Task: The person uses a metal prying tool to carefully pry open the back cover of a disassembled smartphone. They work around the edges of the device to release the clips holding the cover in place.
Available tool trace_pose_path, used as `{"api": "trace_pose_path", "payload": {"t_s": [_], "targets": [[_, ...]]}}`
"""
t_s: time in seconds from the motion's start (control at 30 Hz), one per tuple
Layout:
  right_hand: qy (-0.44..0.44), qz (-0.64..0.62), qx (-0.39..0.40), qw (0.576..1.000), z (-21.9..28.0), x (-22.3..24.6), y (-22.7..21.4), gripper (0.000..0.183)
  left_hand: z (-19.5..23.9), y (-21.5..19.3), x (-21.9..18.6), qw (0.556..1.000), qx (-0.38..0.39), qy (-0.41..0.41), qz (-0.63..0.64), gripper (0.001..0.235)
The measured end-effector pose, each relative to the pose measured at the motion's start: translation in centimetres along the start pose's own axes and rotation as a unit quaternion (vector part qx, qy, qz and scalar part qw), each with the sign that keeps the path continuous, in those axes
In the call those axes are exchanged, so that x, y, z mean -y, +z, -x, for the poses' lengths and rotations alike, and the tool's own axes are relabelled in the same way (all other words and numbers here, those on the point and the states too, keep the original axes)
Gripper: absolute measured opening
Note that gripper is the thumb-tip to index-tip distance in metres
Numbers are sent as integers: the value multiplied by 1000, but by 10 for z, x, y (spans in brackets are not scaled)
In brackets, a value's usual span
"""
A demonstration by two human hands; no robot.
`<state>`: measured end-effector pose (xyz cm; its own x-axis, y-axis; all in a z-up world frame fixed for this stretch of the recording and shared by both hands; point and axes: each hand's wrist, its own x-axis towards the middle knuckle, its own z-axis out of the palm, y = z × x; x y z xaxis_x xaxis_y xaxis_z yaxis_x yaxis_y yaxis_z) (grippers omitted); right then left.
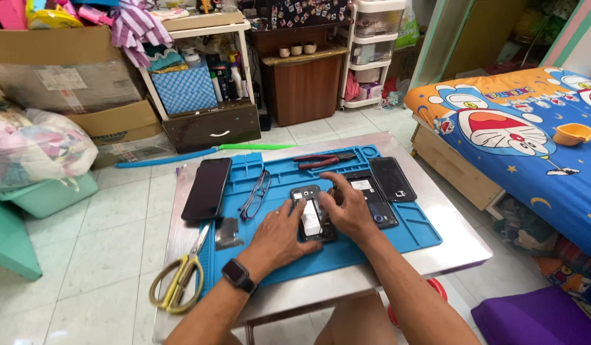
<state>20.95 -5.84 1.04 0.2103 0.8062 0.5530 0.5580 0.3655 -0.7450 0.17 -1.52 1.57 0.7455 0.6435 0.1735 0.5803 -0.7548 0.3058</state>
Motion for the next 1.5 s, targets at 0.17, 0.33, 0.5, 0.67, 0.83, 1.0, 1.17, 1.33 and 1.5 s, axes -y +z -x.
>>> {"api": "trace_pose_path", "payload": {"t_s": [0.17, 0.33, 0.5, 0.67, 0.83, 1.0, 1.17, 1.33, 1.5], "targets": [[-1, 12, -2, 1000, 9, 5, -4, 51, -2, 30, 11, 999, -38, -15, -12, 113], [2, 73, -10, 997, 11, 6, -12, 51, 6, 44, 17, 992, -124, 11, -3, 99], [-95, 175, -5, 980, 10, -5, -19, 41, 6, 53, 25, 983, -178, 43, 31, 103], [-121, 168, 103, 973, 3, 32, -30, 37, 9, 43, 21, 988, -139, 24, 65, 103], [-167, 231, 169, 944, -2, 51, -36, 37, 9, 43, 20, 988, -138, 30, 61, 100], [-94, 160, 201, 962, 10, 69, -37, 36, 15, 31, 17, 989, -105, 43, 100, 91], [-127, 176, 187, 958, 13, 68, -36, 33, 16, 33, 17, 989, -105, 36, 98, 89], [-74, 180, 159, 968, 12, 65, -30, 13, 14, 41, 21, 987, -125, 35, 98, 89], [-243, 303, 87, 917, 13, 38, -26, 13, 14, 42, 22, 988, -124, 40, 86, 89]]}}
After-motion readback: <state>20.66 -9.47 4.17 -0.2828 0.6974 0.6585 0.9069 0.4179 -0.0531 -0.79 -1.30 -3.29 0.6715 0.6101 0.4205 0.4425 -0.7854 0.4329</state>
